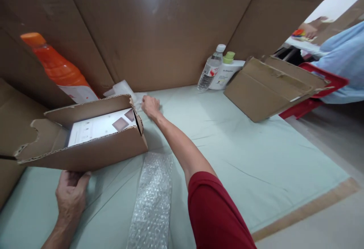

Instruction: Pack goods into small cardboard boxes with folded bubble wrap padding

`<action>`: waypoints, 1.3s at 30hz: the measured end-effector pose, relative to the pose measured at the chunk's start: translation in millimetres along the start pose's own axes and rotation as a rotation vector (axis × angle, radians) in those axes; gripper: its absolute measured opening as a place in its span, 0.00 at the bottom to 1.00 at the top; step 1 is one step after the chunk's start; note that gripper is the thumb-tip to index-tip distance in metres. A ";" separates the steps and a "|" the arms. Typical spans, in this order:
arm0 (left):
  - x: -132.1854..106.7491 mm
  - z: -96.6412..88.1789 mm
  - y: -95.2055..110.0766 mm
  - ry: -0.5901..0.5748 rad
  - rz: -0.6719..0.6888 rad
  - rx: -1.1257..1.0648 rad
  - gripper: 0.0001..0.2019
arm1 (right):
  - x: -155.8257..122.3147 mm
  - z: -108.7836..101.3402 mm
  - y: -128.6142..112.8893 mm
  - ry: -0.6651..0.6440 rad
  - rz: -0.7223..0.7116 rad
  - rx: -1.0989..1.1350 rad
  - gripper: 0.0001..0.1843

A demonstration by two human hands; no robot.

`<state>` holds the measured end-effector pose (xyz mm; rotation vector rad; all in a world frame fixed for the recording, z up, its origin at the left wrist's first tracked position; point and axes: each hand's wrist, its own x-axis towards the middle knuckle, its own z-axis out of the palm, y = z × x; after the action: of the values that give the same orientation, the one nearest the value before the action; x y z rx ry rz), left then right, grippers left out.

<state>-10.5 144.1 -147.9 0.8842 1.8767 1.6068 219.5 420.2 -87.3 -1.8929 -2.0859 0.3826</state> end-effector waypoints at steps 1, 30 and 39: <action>-0.1 0.7 1.0 0.003 -0.007 0.007 0.24 | -0.1 -6.1 1.4 0.027 -0.006 -0.015 0.17; 12.5 -11.5 30.4 -0.215 -0.076 -0.182 0.12 | -181.6 -36.4 41.9 -0.129 -0.308 0.569 0.39; 32.7 46.2 51.5 -0.346 -0.133 -0.323 0.18 | -147.0 -16.3 50.3 -0.035 -0.196 0.680 0.32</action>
<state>9.8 203.3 -103.8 0.8157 1.3641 1.5082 284.9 278.7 -97.9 -1.2789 -1.8106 0.9375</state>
